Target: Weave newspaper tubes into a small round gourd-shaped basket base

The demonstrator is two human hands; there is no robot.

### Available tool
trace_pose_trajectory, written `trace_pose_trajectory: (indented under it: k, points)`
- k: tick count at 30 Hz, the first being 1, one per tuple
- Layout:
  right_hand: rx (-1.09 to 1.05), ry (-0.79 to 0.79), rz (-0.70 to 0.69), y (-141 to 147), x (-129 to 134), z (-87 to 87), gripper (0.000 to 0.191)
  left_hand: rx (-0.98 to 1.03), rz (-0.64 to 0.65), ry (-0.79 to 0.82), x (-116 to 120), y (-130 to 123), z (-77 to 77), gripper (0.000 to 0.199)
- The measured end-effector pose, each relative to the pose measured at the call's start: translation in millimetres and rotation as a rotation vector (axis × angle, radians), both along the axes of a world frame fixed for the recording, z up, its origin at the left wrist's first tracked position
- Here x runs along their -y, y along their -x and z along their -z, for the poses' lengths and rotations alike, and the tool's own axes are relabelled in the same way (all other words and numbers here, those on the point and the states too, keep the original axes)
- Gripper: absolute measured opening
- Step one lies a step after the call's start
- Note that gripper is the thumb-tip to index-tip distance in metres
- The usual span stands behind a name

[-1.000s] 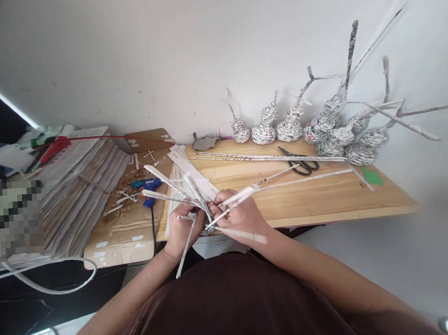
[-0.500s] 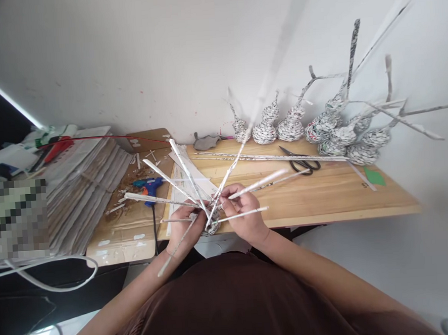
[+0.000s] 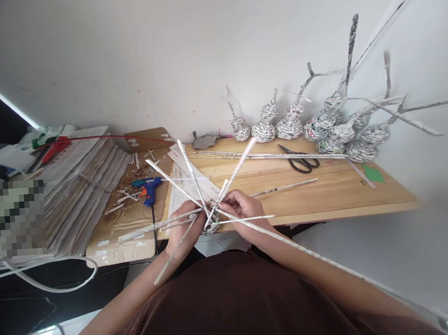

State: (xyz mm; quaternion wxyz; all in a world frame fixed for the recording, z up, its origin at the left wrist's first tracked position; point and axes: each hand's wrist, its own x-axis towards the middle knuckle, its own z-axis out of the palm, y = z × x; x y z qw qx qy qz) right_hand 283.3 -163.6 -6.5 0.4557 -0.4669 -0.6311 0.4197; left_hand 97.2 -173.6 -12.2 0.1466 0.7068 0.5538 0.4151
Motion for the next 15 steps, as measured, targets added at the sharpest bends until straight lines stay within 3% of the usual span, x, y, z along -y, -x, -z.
trace_pose_trajectory:
  k: [5,10,15]
  points:
    - [-0.138,0.080,-0.098,11,16,10.2,0.024,0.020,-0.051,-0.003,-2,0,4.2,0.013]
    - [-0.133,0.045,-0.042,17,10,17.6,0.023,0.013,-0.010,-0.019,-1,5,2.4,0.014]
    - [-0.116,0.064,-0.005,19,8,12.2,0.022,0.057,0.065,0.027,2,6,-2.3,0.018]
